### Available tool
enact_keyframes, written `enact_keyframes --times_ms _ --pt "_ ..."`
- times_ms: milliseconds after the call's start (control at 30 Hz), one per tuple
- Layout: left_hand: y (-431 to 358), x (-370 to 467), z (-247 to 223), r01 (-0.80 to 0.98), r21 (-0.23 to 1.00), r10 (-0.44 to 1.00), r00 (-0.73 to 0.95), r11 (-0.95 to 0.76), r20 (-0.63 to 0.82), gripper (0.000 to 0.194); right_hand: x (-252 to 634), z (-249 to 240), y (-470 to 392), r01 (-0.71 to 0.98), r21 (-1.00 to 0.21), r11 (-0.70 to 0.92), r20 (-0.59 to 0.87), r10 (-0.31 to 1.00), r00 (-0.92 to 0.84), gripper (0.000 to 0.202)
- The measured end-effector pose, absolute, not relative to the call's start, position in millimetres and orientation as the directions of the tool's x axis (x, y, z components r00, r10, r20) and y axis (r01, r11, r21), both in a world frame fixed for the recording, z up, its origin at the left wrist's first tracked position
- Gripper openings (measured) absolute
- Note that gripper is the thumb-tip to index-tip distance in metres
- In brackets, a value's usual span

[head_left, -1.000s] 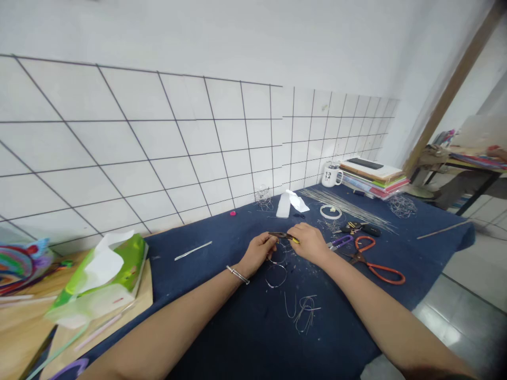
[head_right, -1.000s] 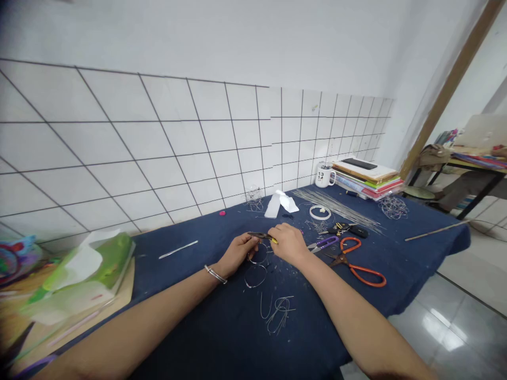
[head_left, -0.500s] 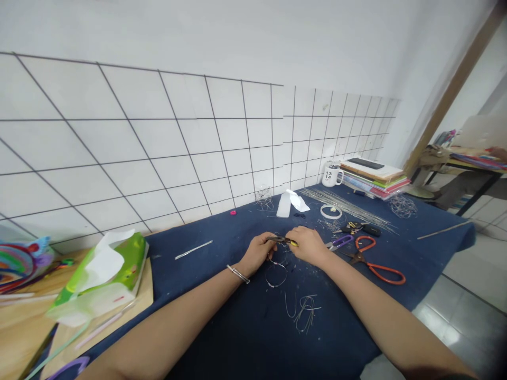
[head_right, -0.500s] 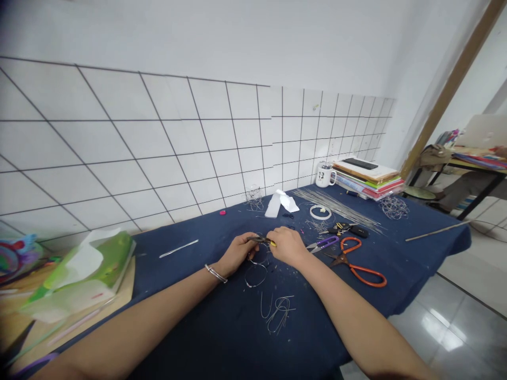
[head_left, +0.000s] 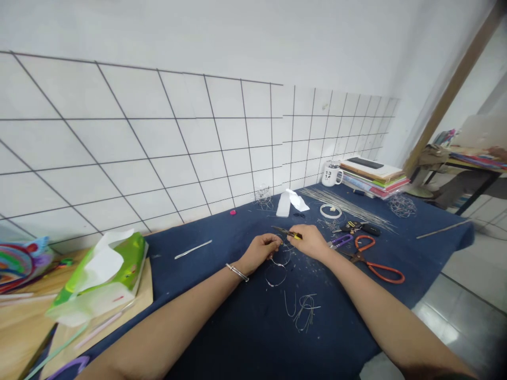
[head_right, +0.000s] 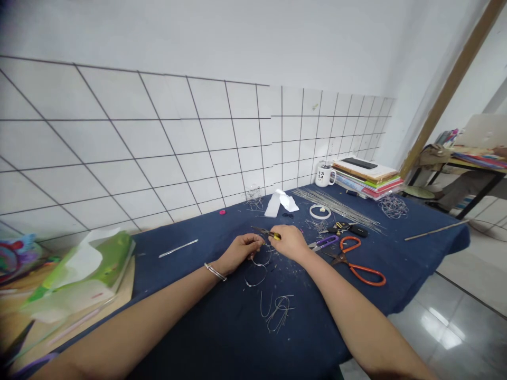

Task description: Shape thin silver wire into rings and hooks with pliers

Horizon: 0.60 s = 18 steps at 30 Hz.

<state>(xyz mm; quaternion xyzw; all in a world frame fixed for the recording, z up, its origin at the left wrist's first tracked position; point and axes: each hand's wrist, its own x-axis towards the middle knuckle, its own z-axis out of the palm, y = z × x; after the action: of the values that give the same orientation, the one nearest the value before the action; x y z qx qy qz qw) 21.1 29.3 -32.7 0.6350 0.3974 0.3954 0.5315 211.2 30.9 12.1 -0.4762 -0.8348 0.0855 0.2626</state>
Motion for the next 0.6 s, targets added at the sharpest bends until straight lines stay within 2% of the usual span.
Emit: enact_keyframes --times_ms 133,267,600 --pt "30.2 19.9 -34.4 0.118 0.988 0.918 0.395 -0.1 0.046 0.028 212.3 10.6 31.7 0.725 -0.467 0.506 0.356 0.858 -0.37 0.017" --pt "28.6 20.1 -32.9 0.112 0.984 0.912 0.402 -0.136 0.08 0.029 212.4 8.9 32.9 0.698 -0.524 0.487 0.353 0.871 -0.342 0.019" --pt "26.1 21.6 -27.3 0.092 0.98 0.908 0.401 -0.176 0.125 0.023 212.2 9.4 33.7 0.684 -0.532 0.498 0.37 0.864 -0.341 0.02"
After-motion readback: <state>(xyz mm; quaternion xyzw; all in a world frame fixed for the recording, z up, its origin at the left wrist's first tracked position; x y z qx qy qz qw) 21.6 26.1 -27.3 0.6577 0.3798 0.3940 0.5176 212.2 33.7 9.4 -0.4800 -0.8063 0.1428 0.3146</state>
